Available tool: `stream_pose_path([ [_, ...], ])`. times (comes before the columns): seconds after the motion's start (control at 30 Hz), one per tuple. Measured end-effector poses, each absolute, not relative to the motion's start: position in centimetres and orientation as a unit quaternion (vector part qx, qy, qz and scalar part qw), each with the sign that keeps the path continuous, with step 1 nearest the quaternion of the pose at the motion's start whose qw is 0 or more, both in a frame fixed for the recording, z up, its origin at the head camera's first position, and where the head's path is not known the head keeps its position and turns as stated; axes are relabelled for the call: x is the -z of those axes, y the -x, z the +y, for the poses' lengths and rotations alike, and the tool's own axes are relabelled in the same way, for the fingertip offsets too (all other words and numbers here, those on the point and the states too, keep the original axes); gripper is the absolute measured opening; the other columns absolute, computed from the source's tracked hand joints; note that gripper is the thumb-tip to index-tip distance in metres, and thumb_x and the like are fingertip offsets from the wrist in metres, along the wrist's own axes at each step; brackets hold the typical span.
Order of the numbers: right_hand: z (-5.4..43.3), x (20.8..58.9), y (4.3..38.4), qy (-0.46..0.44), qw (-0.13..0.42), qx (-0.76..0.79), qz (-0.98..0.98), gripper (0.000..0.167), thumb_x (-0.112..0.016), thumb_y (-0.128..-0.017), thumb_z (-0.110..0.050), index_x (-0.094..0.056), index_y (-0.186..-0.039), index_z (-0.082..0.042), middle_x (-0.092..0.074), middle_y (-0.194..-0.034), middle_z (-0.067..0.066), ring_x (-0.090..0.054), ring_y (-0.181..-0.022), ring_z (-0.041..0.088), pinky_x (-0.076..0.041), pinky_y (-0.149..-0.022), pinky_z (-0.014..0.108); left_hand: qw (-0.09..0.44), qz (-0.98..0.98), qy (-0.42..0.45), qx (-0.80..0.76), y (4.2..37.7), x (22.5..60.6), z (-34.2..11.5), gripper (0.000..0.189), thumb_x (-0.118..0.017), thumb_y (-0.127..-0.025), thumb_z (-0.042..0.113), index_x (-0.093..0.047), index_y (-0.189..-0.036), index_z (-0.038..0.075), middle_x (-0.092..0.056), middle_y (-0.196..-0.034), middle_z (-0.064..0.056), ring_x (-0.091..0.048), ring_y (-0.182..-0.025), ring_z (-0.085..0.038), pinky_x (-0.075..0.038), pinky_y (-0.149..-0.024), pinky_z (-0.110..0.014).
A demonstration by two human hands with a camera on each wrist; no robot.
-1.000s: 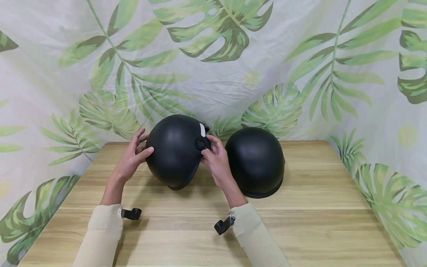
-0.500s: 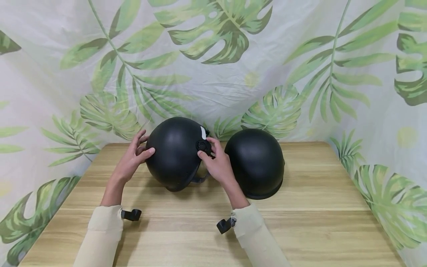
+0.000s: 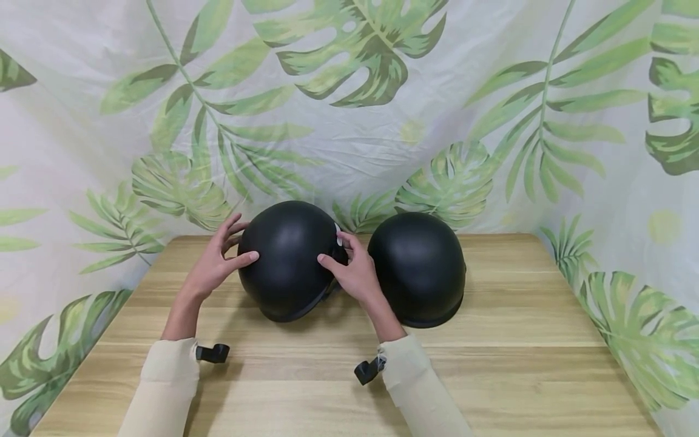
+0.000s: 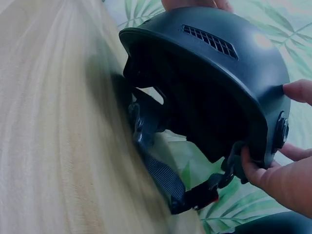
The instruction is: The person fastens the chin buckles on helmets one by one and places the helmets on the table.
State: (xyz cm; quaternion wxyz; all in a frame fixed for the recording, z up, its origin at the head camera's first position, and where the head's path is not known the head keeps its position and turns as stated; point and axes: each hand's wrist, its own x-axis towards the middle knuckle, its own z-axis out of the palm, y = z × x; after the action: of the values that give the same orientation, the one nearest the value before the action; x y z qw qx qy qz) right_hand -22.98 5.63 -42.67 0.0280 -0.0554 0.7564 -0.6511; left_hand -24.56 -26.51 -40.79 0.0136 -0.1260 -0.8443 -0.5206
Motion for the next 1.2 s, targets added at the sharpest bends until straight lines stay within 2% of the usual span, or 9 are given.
stream_pose_path([
  [0.17,4.9,43.2,23.3,0.071,0.018,0.688,0.722,0.072,-0.081,-0.096,-0.023,-0.049,-0.160,-0.019,-0.050,-0.154,0.013,-0.047,-0.155,0.032,-0.046,-0.121,0.054,0.013,-0.842,0.128,0.524,24.2,40.3,-27.1,0.103,-0.081,-0.095,0.026,-0.014,-0.174,0.031,-0.030,-0.175,-0.013,-0.033,-0.161,-0.043,-0.040,-0.119,-0.071],
  [0.27,4.5,43.4,23.4,0.085,0.018,0.709,0.700,0.072,-0.081,-0.095,-0.019,-0.049,-0.159,-0.018,-0.050,-0.150,0.014,-0.052,-0.148,0.032,-0.054,-0.112,0.047,0.013,-0.840,0.124,0.529,23.8,39.9,-27.4,0.104,-0.082,-0.095,0.024,-0.015,-0.174,0.031,-0.030,-0.175,-0.014,-0.033,-0.160,-0.043,-0.040,-0.119,-0.071],
  [0.37,4.2,43.8,23.5,0.094,0.025,0.724,0.682,0.071,-0.080,-0.095,-0.016,-0.049,-0.159,-0.019,-0.049,-0.147,0.013,-0.056,-0.143,0.033,-0.056,-0.106,0.043,0.013,-0.841,0.120,0.528,23.6,39.7,-27.7,0.104,-0.082,-0.095,0.023,-0.015,-0.174,0.031,-0.030,-0.175,-0.013,-0.033,-0.160,-0.042,-0.040,-0.119,-0.071],
  [0.47,4.0,44.3,23.6,0.088,0.039,0.725,0.682,0.071,-0.079,-0.096,-0.017,-0.048,-0.159,-0.021,-0.047,-0.149,0.014,-0.054,-0.145,0.035,-0.053,-0.110,0.047,0.013,-0.845,0.118,0.521,23.6,39.8,-27.8,0.104,-0.083,-0.094,0.024,-0.016,-0.174,0.030,-0.030,-0.176,-0.013,-0.033,-0.161,-0.042,-0.040,-0.119,-0.071],
  [0.57,3.9,44.8,23.7,0.071,0.053,0.712,0.697,0.071,-0.077,-0.096,-0.021,-0.046,-0.160,-0.023,-0.041,-0.158,0.014,-0.044,-0.152,0.036,-0.043,-0.121,0.055,0.014,-0.854,0.121,0.505,23.8,40.0,-27.6,0.104,-0.084,-0.095,0.028,-0.017,-0.174,0.028,-0.029,-0.176,-0.014,-0.032,-0.161,-0.043,-0.039,-0.120,-0.071],
  [0.67,3.9,45.0,23.8,0.051,0.065,0.700,0.710,0.072,-0.075,-0.093,-0.024,-0.045,-0.159,-0.024,-0.036,-0.164,0.015,-0.036,-0.156,0.038,-0.037,-0.125,0.058,0.016,-0.864,0.123,0.488,24.0,40.4,-27.3,0.103,-0.084,-0.095,0.033,-0.019,-0.174,0.027,-0.028,-0.177,-0.013,-0.031,-0.162,-0.044,-0.038,-0.120,-0.071],
  [1.0,4.6,44.6,23.8,0.029,0.094,0.674,0.732,0.075,-0.072,-0.092,-0.025,-0.042,-0.161,-0.024,-0.042,-0.162,0.018,-0.045,-0.150,0.039,-0.043,-0.119,0.058,0.017,-0.874,0.134,0.466,24.4,41.0,-26.7,0.104,-0.086,-0.092,0.035,-0.022,-0.173,0.022,-0.029,-0.177,-0.014,-0.029,-0.162,-0.043,-0.038,-0.120,-0.071],
  [1.2,4.9,44.5,23.8,0.043,0.099,0.645,0.756,0.079,-0.074,-0.098,-0.042,-0.036,-0.166,-0.034,-0.031,-0.173,0.020,-0.032,-0.161,0.041,-0.036,-0.125,0.065,0.008,-0.873,0.132,0.470,24.3,41.2,-26.5,0.098,-0.085,-0.093,0.032,-0.028,-0.171,0.019,-0.027,-0.176,-0.015,-0.030,-0.161,-0.044,-0.036,-0.122,-0.071],
])
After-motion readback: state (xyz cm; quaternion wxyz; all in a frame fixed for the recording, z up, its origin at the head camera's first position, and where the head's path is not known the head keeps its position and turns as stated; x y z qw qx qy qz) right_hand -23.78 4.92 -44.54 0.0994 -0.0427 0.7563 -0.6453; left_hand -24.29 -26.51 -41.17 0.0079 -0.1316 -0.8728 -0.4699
